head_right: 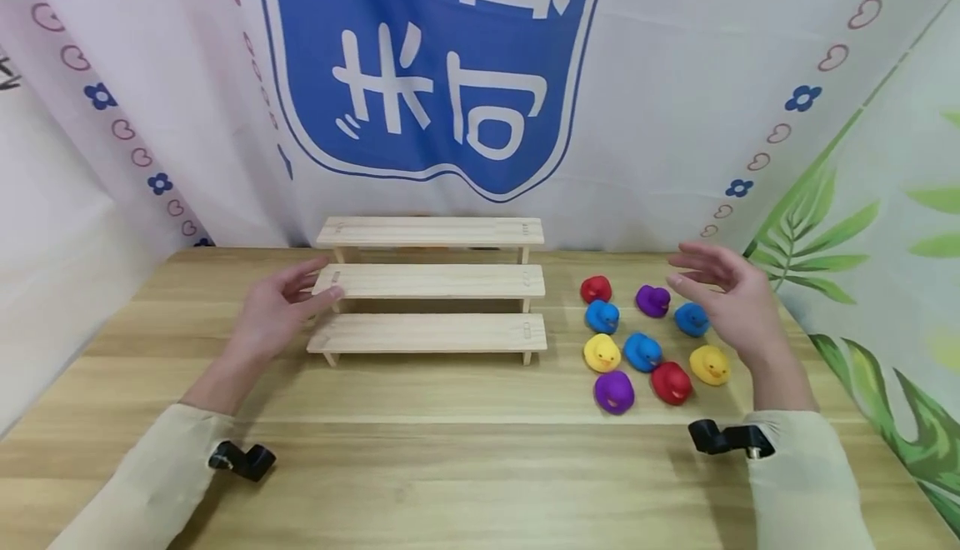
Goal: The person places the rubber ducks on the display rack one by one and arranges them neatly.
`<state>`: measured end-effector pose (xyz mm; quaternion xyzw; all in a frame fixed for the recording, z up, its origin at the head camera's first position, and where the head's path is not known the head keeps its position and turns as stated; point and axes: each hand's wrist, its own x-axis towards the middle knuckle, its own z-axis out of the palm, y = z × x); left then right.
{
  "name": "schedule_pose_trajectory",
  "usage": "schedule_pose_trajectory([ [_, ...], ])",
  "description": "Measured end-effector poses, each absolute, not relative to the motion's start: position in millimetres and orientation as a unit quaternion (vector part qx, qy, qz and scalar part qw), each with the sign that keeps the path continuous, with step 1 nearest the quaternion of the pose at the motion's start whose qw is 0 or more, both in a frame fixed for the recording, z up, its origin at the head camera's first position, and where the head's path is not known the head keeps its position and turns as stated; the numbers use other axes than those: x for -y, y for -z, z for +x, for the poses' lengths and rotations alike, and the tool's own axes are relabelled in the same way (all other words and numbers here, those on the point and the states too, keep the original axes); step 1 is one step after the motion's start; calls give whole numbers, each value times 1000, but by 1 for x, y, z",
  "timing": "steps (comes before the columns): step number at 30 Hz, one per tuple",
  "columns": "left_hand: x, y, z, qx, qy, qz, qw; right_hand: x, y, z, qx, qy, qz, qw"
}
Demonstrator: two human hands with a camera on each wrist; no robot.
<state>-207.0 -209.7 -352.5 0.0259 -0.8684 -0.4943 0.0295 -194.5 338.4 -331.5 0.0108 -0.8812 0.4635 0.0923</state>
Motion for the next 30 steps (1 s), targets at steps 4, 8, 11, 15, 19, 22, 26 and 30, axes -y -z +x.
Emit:
schedule_pose_trajectory([
  [4,207,353,-209,860,509,21,10,-349,338,-192,886,-456,11,86],
  [8,210,353,-207,864,503,31,8,-354,343,-194,883,-464,16,75],
  [11,212,353,-206,866,499,32,10,-358,344,-195,875,-478,17,76],
  [15,212,353,-206,867,497,28,14,-365,345,-194,872,-485,15,71],
  [19,209,353,-207,863,504,28,11,-372,347,-192,883,-466,11,56],
  [22,209,354,-207,860,509,31,7,-377,349,-191,890,-455,7,40],
  [26,211,354,-207,859,511,35,6,-381,353,-190,892,-451,2,15],
  [30,212,356,-207,858,513,33,7,-385,357,-191,895,-445,8,1],
])
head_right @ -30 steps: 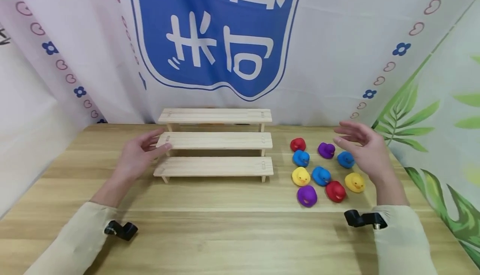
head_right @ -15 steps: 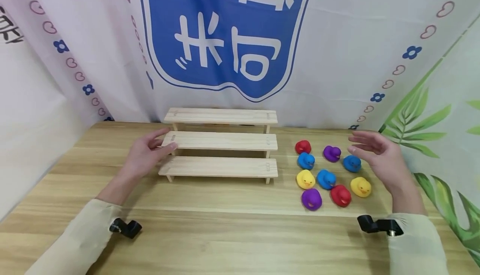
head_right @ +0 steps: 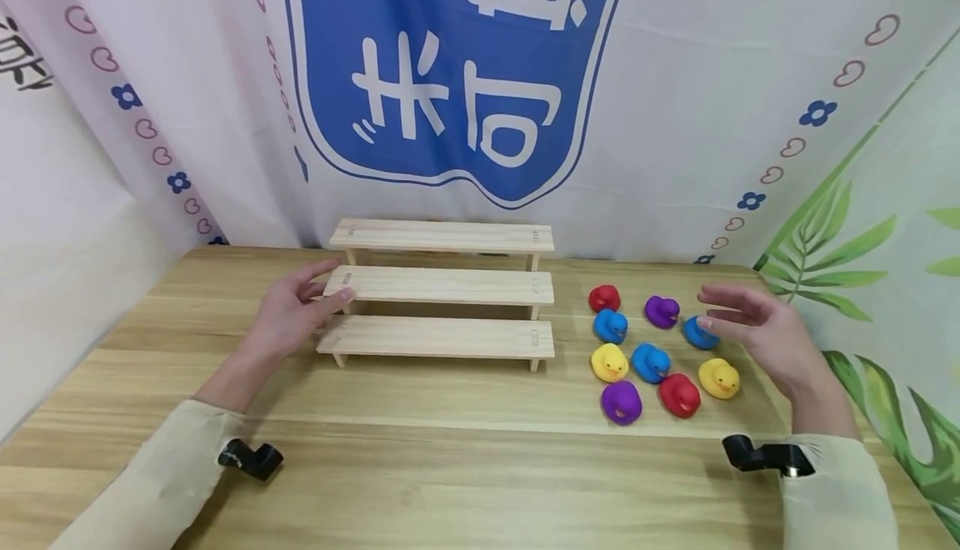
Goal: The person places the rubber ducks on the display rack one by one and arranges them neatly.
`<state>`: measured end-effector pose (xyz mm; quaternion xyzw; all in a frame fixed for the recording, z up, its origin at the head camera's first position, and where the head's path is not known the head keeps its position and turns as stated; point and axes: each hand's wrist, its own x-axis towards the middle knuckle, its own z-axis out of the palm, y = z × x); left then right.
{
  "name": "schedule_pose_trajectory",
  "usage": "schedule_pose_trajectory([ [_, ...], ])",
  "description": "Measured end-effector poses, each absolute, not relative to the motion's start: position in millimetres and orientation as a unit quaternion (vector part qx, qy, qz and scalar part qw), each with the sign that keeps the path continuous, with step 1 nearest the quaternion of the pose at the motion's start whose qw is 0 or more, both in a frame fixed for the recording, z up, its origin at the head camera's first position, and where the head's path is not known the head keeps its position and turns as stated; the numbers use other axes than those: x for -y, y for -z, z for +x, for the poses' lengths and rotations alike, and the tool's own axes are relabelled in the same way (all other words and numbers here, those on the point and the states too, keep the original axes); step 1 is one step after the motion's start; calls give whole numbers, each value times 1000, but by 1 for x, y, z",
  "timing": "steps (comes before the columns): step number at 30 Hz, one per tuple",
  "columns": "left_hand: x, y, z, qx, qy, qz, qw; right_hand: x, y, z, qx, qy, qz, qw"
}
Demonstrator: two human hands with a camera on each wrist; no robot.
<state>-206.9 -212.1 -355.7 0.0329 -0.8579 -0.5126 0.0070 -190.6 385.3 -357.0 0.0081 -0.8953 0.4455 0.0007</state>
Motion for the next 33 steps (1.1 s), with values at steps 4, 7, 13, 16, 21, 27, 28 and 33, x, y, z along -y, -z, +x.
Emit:
schedule_pose_trajectory([
  [4,213,358,-206,853,521,32,2,-390,362,-192,898,-439,15,-6],
  [7,213,358,-206,851,524,37,2,-393,366,-194,901,-434,12,-16],
  [13,211,357,-207,847,530,29,0,-404,376,-195,889,-455,-4,-46],
  [16,209,357,-207,850,526,29,0,-409,381,-195,878,-475,-8,-54],
  [21,207,358,-207,854,520,30,7,-413,389,-197,867,-495,-19,-59],
  [27,208,357,-206,856,516,34,7,-412,395,-200,871,-488,-24,-57],
  [28,208,357,-206,856,516,37,7,-412,395,-200,873,-484,-24,-58],
  [33,211,356,-204,858,513,36,8,-408,393,-201,880,-467,-39,-77],
])
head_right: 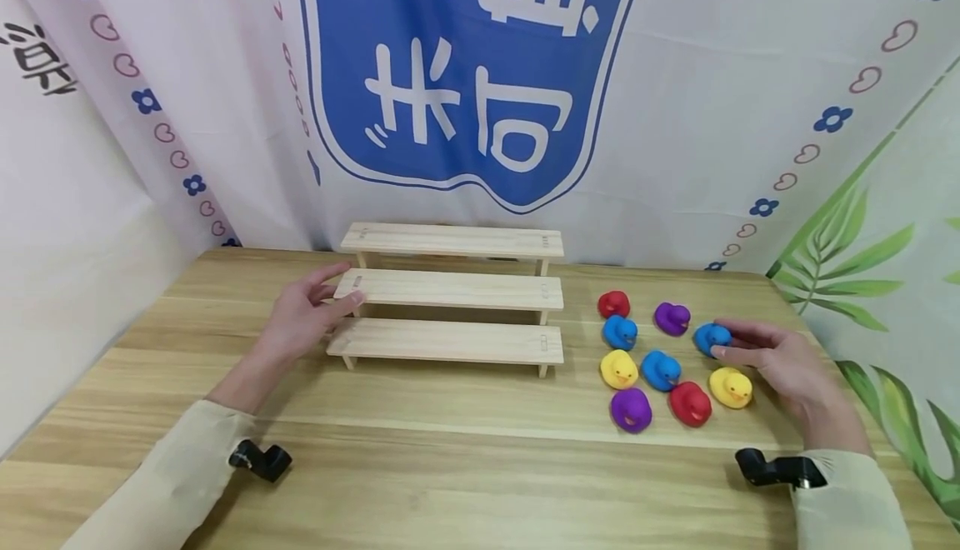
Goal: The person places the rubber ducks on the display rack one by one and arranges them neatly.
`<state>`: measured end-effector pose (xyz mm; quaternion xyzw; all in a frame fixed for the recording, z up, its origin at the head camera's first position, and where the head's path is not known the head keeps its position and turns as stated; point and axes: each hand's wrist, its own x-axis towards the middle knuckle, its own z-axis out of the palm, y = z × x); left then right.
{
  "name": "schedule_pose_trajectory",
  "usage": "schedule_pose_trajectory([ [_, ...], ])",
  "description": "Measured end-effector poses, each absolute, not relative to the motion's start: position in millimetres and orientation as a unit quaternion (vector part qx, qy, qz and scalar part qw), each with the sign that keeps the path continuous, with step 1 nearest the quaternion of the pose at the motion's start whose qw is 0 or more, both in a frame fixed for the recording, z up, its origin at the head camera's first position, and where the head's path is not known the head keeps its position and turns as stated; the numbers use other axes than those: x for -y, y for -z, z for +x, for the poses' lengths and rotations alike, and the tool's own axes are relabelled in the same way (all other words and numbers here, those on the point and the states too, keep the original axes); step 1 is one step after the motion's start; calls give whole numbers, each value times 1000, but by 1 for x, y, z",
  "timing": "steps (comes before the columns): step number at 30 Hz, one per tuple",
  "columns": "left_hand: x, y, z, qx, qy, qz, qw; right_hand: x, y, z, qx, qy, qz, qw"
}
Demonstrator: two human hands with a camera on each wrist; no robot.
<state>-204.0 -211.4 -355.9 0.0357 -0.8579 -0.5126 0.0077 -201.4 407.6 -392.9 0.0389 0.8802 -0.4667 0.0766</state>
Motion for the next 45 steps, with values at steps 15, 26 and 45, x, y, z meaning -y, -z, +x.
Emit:
schedule_pose_trajectory([
  [15,211,357,-206,855,517,35,5,-404,393,-202,-904,412,78,85],
  [26,210,357,-205,858,512,32,10,-402,396,-203,-913,399,70,49],
  [45,212,358,-205,859,511,26,10,-389,377,-203,-911,411,35,3],
])
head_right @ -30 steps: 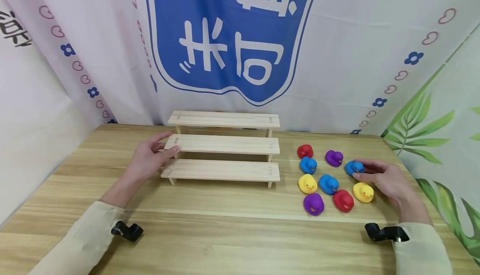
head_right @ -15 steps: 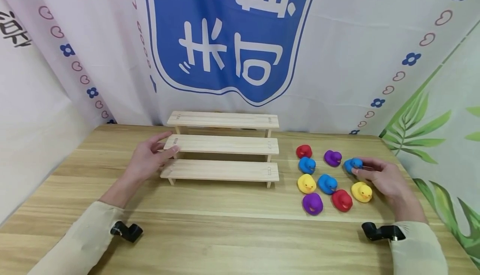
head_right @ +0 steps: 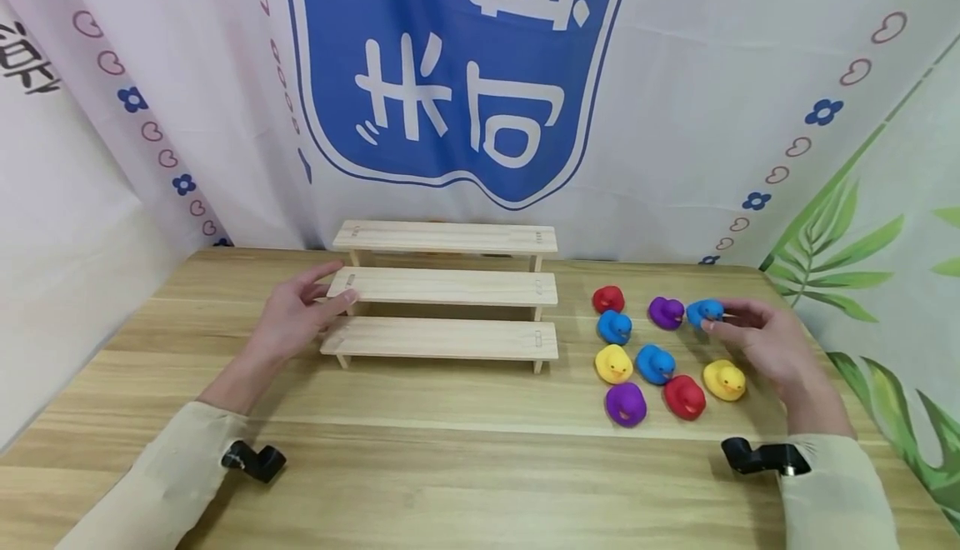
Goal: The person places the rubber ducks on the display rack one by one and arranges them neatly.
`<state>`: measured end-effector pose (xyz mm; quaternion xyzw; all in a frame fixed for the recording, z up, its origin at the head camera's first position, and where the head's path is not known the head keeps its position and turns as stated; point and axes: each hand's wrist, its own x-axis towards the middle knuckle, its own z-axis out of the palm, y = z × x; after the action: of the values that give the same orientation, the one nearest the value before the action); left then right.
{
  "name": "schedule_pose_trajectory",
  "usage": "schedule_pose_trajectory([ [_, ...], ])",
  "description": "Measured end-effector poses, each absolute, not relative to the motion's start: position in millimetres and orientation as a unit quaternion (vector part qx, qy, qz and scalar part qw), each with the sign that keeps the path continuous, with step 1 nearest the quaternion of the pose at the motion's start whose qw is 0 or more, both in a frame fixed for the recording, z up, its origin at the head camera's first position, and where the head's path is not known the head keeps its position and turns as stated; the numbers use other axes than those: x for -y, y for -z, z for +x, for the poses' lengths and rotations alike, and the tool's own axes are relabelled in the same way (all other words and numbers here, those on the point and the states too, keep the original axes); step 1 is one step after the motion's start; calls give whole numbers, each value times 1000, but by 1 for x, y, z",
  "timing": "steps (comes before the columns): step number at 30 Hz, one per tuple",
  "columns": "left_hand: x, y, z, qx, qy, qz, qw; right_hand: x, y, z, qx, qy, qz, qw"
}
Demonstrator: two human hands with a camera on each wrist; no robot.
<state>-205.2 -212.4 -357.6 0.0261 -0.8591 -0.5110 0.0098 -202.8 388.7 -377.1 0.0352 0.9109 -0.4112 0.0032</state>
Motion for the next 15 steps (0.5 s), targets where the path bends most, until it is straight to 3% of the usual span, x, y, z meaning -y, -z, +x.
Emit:
schedule_pose_trajectory([
  [15,213,357,-204,862,507,23,8,-365,355,-203,-909,412,53,-6],
])
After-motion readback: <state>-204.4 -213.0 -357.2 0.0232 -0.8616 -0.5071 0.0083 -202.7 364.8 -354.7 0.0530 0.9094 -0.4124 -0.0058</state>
